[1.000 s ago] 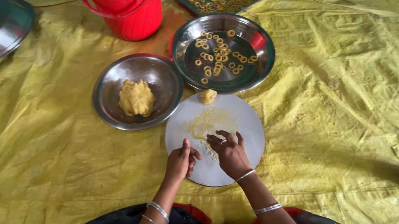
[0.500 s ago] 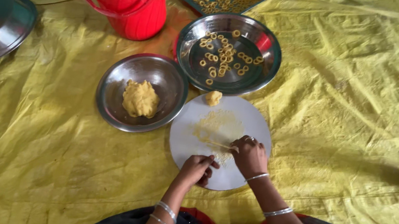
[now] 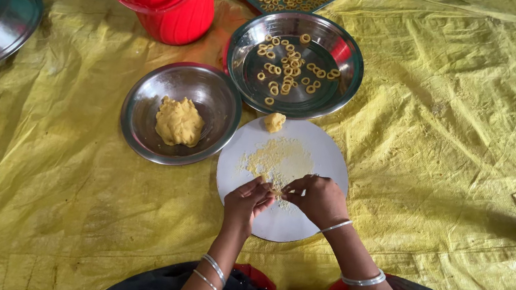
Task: The person sits on a yellow tarp and shapes dough into small ring-shaped snacks. They roll small pieces of dough into thin ropes, wrap them into spirals, and place the finished rings into a metal tray. The person repeats this process throughout the clip.
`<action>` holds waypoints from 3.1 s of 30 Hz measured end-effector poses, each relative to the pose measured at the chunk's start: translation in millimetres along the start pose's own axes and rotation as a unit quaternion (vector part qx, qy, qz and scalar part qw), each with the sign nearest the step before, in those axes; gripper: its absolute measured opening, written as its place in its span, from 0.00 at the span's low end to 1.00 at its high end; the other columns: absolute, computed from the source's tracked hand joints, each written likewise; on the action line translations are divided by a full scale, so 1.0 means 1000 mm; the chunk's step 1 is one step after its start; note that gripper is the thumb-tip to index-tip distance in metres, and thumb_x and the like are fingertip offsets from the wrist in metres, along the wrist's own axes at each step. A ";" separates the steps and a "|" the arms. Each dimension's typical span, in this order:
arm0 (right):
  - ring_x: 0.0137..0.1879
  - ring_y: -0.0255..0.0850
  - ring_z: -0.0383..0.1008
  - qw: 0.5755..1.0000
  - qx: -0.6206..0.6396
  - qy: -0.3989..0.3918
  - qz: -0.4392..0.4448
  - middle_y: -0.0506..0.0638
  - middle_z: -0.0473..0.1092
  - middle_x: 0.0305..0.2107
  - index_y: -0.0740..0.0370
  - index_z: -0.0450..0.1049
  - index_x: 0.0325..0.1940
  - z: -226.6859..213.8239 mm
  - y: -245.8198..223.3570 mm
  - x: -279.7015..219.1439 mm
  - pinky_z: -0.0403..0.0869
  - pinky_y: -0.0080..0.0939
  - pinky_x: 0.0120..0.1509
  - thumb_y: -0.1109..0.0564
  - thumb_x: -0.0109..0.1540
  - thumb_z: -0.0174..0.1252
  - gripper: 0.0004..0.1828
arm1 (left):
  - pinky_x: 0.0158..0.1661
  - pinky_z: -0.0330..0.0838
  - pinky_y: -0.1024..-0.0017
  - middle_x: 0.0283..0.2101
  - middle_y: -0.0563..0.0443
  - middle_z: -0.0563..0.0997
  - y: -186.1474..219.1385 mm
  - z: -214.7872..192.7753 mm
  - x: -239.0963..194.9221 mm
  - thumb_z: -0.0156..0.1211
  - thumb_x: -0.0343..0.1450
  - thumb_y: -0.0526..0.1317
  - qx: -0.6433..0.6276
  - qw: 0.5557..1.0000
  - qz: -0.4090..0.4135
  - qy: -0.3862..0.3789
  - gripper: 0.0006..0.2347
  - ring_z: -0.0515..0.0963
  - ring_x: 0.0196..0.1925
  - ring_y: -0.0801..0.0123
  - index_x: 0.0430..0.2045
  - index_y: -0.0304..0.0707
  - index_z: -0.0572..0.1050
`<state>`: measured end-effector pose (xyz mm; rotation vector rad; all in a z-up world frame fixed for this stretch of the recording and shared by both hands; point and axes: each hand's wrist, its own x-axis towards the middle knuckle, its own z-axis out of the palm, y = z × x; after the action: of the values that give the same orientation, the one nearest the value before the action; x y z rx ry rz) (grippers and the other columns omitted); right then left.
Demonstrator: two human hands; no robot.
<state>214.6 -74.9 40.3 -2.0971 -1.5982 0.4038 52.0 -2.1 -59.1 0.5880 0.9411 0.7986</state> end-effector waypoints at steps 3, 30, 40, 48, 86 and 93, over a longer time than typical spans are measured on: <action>0.31 0.38 0.82 0.998 0.048 0.035 0.015 0.45 0.81 0.27 0.47 0.86 0.35 0.012 0.004 0.002 0.79 0.39 0.38 0.45 0.54 0.72 0.09 | 0.44 0.84 0.67 0.42 0.40 0.85 0.003 -0.006 0.002 0.65 0.69 0.30 -0.006 1.000 0.020 -0.010 0.14 0.85 0.39 0.63 0.48 0.22 0.77; 0.36 0.37 0.84 0.977 0.180 0.094 -0.067 0.48 0.82 0.32 0.57 0.79 0.53 0.018 -0.014 -0.005 0.82 0.36 0.42 0.62 0.54 0.69 0.22 | 0.32 0.82 0.75 0.28 0.42 0.86 0.022 -0.002 -0.004 0.66 0.71 0.35 0.142 0.982 0.090 -0.084 0.09 0.84 0.26 0.70 0.35 0.22 0.83; 0.37 0.36 0.85 0.978 0.197 0.055 -0.038 0.49 0.82 0.32 0.55 0.74 0.63 0.010 -0.020 -0.002 0.82 0.36 0.44 0.57 0.56 0.71 0.30 | 0.33 0.83 0.73 0.32 0.44 0.86 0.024 -0.001 0.002 0.66 0.68 0.32 0.134 0.985 0.038 -0.101 0.17 0.85 0.30 0.71 0.51 0.27 0.78; 0.39 0.39 0.83 0.977 0.175 -0.034 -0.117 0.48 0.80 0.43 0.51 0.81 0.54 0.002 0.002 0.009 0.82 0.38 0.42 0.59 0.59 0.65 0.18 | 0.33 0.82 0.73 0.34 0.43 0.86 0.037 -0.006 0.006 0.68 0.66 0.30 0.191 0.969 -0.016 -0.157 0.33 0.85 0.33 0.69 0.68 0.31 0.60; 0.30 0.33 0.80 0.942 0.227 -0.168 0.184 0.49 0.81 0.27 0.61 0.82 0.43 0.018 0.053 0.023 0.77 0.35 0.35 0.53 0.66 0.57 0.12 | 0.26 0.79 0.78 0.26 0.51 0.84 0.157 0.143 0.158 0.57 0.74 0.37 0.320 0.873 0.364 -0.049 0.07 0.84 0.24 0.79 0.31 0.33 0.82; 0.30 0.33 0.81 0.955 0.190 -0.156 0.164 0.48 0.81 0.27 0.60 0.82 0.42 0.018 0.056 0.021 0.79 0.35 0.40 0.51 0.65 0.58 0.12 | 0.37 0.78 0.63 0.32 0.44 0.85 0.126 0.108 0.198 0.63 0.70 0.35 0.579 0.745 0.331 -0.019 0.05 0.85 0.34 0.58 0.32 0.37 0.85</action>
<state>257.3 -63.3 -3.8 -2.0596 -1.1940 1.1111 172.9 220.3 -8.0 2.1219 1.1459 0.7264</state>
